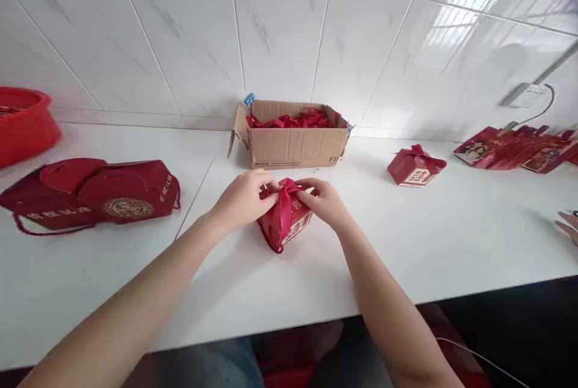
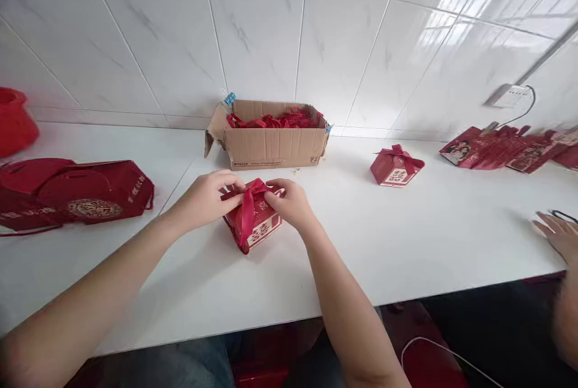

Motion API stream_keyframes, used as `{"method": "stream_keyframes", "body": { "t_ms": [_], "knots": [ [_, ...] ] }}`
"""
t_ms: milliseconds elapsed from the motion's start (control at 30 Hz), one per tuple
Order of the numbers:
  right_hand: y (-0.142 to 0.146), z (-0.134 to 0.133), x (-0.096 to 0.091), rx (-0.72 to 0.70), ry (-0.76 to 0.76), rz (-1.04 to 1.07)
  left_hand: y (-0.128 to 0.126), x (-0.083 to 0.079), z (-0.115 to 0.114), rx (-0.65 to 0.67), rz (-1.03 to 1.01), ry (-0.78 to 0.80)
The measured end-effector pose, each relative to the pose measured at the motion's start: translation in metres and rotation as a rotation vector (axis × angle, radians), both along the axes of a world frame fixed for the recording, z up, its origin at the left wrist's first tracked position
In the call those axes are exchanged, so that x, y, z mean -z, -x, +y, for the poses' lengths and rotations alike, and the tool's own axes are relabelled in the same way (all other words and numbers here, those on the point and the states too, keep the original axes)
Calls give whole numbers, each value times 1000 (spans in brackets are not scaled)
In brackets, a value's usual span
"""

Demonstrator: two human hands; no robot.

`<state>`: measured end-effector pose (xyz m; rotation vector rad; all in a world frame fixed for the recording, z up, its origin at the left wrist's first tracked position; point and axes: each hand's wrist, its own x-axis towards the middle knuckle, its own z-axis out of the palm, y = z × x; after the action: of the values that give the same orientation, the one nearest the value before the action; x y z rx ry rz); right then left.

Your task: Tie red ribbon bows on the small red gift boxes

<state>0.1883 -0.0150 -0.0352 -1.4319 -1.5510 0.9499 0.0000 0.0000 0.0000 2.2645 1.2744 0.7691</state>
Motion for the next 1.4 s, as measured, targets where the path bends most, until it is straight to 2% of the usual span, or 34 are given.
{"method": "stream_keyframes", "body": {
  "t_ms": [167,267,367,467,533,700,967,1067,1233,1400],
  "knots": [
    [-2,-2,-5,63,-257,-114,1,22,-13,-155,-293,-24],
    [-13,-9,-14,10,-356,-202,1,31,-18,-184,-405,-30],
    [-30,-17,-26,-123,-267,-253,3,35,-19,-172,-474,0],
    [-44,-22,-35,-366,-76,-290,5,35,-19,-145,-488,-12],
    [-48,-23,-36,-434,-34,-294,6,35,-19,-119,-478,-35],
    [-38,-21,-26,-339,-164,-248,6,36,-21,-44,-422,-74],
    [-11,-20,-13,-201,-433,-176,6,39,-23,-40,-401,-67],
    [-2,-21,-9,-190,-510,-247,6,39,-23,-49,-409,-56],
    [1,-22,-5,-141,-576,-413,5,38,-23,-64,-442,-10],
    [-2,-23,-3,-168,-544,-489,5,37,-24,-68,-454,14]
  ]
}}
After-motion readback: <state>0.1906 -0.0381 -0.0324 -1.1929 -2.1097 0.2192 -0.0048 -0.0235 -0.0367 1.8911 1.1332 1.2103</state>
